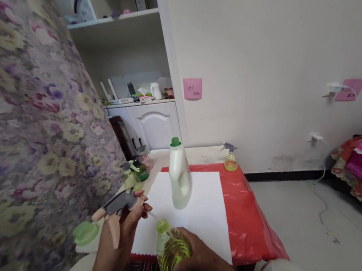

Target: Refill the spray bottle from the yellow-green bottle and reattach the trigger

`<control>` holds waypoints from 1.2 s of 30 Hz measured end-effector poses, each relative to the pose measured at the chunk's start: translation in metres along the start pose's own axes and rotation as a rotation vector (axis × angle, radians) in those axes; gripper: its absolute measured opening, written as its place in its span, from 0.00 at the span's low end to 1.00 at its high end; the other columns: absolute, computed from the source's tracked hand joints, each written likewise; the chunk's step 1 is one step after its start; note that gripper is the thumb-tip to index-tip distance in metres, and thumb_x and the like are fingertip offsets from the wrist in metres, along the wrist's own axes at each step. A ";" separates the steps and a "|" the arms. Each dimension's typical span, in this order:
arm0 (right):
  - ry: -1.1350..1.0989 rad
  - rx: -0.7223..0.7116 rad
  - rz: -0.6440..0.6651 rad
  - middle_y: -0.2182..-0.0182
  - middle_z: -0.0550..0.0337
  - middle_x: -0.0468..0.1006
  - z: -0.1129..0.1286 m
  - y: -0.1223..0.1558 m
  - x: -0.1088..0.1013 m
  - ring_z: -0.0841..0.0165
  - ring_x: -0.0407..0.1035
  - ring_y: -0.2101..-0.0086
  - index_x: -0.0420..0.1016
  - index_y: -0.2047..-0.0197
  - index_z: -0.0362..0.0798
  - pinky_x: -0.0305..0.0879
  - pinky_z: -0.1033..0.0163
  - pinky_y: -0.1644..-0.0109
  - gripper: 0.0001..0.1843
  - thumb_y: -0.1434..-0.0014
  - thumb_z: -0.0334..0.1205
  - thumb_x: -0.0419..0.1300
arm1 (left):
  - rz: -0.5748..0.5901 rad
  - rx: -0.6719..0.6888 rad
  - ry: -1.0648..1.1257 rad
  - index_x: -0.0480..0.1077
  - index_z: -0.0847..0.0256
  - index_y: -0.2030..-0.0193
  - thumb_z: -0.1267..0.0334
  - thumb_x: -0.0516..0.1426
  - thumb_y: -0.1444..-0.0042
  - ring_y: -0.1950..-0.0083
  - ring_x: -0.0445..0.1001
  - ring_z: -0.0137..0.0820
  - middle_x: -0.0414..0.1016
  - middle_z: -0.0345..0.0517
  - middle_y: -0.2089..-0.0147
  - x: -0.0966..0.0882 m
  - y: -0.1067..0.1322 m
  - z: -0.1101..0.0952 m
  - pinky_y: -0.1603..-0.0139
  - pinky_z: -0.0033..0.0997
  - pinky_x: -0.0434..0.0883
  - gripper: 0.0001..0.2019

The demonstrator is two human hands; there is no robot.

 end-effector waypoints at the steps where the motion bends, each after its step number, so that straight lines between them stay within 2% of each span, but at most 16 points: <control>1: 0.000 0.000 -0.001 0.56 0.60 0.75 0.000 0.000 0.000 0.59 0.68 0.54 0.70 0.46 0.49 0.62 0.59 0.52 0.40 0.65 0.36 0.75 | 0.012 -0.007 -0.016 0.72 0.63 0.55 0.55 0.62 0.49 0.66 0.75 0.34 0.75 0.49 0.61 0.001 0.000 0.002 0.67 0.32 0.72 0.18; 5: -0.017 0.011 0.002 0.57 0.61 0.76 0.000 -0.001 0.003 0.59 0.69 0.54 0.70 0.46 0.49 0.63 0.60 0.53 0.40 0.65 0.36 0.74 | 0.098 -0.059 -0.071 0.72 0.62 0.53 0.54 0.61 0.48 0.63 0.76 0.35 0.76 0.50 0.58 0.007 0.002 0.013 0.65 0.31 0.74 0.18; 9: -0.036 -0.002 -0.008 0.57 0.61 0.76 0.000 -0.001 0.003 0.59 0.68 0.54 0.70 0.47 0.49 0.63 0.60 0.52 0.39 0.65 0.36 0.74 | 0.167 -0.086 0.022 0.75 0.61 0.53 0.55 0.62 0.48 0.60 0.77 0.36 0.77 0.51 0.53 0.012 0.006 0.020 0.58 0.33 0.75 0.18; 13: -0.021 -0.012 -0.018 0.56 0.60 0.76 -0.001 -0.002 -0.001 0.58 0.68 0.52 0.70 0.46 0.49 0.63 0.58 0.50 0.40 0.65 0.36 0.74 | 0.237 -0.192 0.106 0.73 0.58 0.48 0.55 0.61 0.46 0.52 0.76 0.37 0.75 0.51 0.46 0.013 0.011 0.030 0.49 0.34 0.73 0.19; 16: -0.025 -0.020 -0.019 0.55 0.59 0.76 0.000 -0.003 -0.002 0.58 0.68 0.52 0.70 0.46 0.49 0.63 0.58 0.50 0.40 0.65 0.36 0.74 | 0.246 -0.220 0.122 0.72 0.59 0.47 0.56 0.61 0.45 0.51 0.75 0.36 0.75 0.50 0.47 0.010 0.010 0.031 0.48 0.33 0.72 0.20; 23: -0.046 0.008 -0.019 0.56 0.59 0.76 -0.003 -0.002 0.000 0.59 0.69 0.53 0.70 0.47 0.50 0.63 0.59 0.51 0.40 0.65 0.35 0.74 | 0.040 -0.084 0.198 0.73 0.59 0.54 0.60 0.63 0.47 0.55 0.75 0.31 0.76 0.46 0.51 -0.011 0.001 0.018 0.56 0.27 0.73 0.14; 28: -0.014 0.005 -0.040 0.55 0.59 0.75 -0.003 -0.001 -0.003 0.59 0.68 0.53 0.69 0.46 0.50 0.62 0.58 0.50 0.41 0.66 0.36 0.74 | -0.049 -0.076 0.246 0.73 0.61 0.60 0.59 0.65 0.51 0.60 0.76 0.30 0.76 0.48 0.52 -0.023 -0.003 0.017 0.62 0.26 0.73 0.14; 33: -0.009 0.043 -0.056 0.56 0.60 0.76 -0.006 0.000 -0.005 0.58 0.68 0.53 0.68 0.46 0.50 0.63 0.58 0.51 0.42 0.66 0.35 0.75 | -0.167 -0.077 0.394 0.73 0.60 0.60 0.61 0.69 0.58 0.63 0.77 0.28 0.78 0.44 0.58 -0.045 -0.014 0.016 0.65 0.23 0.74 0.17; 36: 0.005 0.023 -0.063 0.56 0.60 0.76 -0.007 -0.001 -0.008 0.59 0.68 0.54 0.69 0.46 0.50 0.62 0.58 0.51 0.42 0.67 0.36 0.75 | -0.265 -0.052 0.456 0.74 0.59 0.58 0.63 0.69 0.58 0.64 0.77 0.26 0.77 0.41 0.59 -0.062 -0.021 0.014 0.67 0.20 0.74 0.18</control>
Point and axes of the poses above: each hand's wrist, its own y-axis away from the middle knuckle, its own x-axis out of the palm, z = x × y, the point moved 9 cm from there along -y, towards the middle knuckle
